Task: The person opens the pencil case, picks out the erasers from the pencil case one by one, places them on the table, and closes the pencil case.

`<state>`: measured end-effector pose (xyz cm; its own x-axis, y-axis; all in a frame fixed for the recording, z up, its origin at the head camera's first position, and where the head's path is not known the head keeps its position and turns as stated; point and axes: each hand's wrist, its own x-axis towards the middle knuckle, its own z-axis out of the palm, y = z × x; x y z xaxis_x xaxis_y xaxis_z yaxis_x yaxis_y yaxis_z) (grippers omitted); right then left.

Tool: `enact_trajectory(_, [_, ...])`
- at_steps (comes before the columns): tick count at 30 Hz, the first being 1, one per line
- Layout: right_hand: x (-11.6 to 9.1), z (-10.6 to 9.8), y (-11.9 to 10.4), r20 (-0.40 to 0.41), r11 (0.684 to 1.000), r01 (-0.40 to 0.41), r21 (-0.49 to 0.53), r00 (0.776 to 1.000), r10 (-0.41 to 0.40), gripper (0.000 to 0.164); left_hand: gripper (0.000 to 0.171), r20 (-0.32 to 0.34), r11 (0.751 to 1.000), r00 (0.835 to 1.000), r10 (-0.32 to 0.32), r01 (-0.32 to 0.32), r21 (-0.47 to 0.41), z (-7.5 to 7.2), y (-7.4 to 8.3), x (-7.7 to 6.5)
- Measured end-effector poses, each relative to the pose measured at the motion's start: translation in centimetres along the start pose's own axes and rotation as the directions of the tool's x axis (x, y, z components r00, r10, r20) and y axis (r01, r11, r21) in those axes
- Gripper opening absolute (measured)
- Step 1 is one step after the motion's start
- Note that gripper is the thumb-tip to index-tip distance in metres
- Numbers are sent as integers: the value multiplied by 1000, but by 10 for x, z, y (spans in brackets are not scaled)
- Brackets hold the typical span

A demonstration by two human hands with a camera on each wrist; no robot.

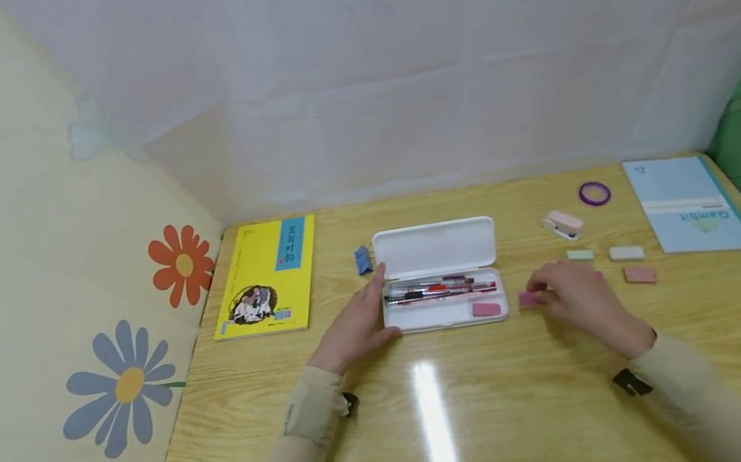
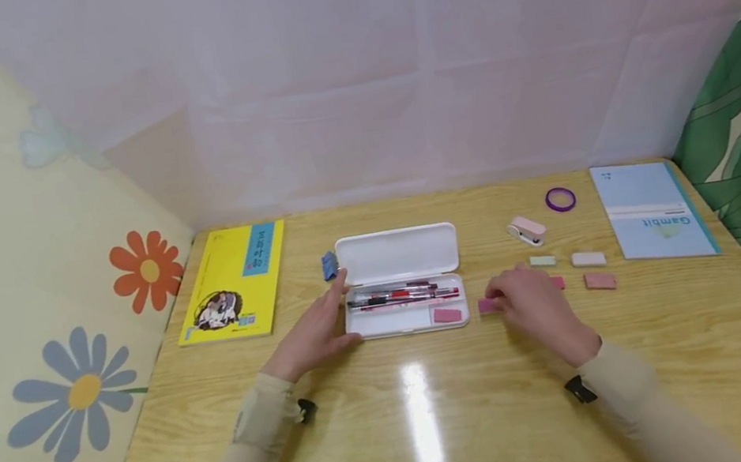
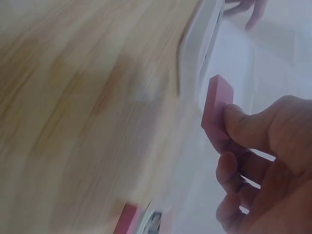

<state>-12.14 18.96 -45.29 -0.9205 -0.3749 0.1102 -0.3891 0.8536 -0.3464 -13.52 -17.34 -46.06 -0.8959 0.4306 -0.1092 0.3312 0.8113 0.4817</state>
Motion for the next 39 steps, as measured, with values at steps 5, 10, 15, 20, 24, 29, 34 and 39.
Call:
enact_trajectory(5, [-16,-10,24,-4,999,-42,-6,999,42,10,112,-4,1000,1000,8,-8,-6,1,-1,1])
enact_trajectory(10, [-30,-16,48,20,994,-100,-34,995,100,11,111,-7,1000,1000,7,-7,-10,2,-2,1])
enact_trajectory(15, [-36,-18,59,83,983,-173,-58,981,178,21,111,-5,1000,1000,-2,2,-12,2,-3,1])
enact_trajectory(20, [-37,-19,64,114,983,-179,-47,976,184,12,111,-3,1000,1000,-1,1,-8,2,-3,1])
enact_trajectory(24, [-39,-18,66,93,984,-169,-56,980,174,8,110,-3,1000,1000,5,-5,-3,2,-2,1])
enact_trajectory(29, [-40,-18,67,68,984,-167,-64,983,172,6,111,0,1000,1000,-3,3,-2,1,-2,1])
enact_trajectory(34, [-39,-18,66,63,982,-182,-59,981,185,6,111,3,1000,1000,-7,7,-6,1,-2,1])
enact_trajectory(39, [-37,-16,65,70,982,-183,-51,980,187,5,111,11,1000,1000,-16,16,-8,2,-3,2])
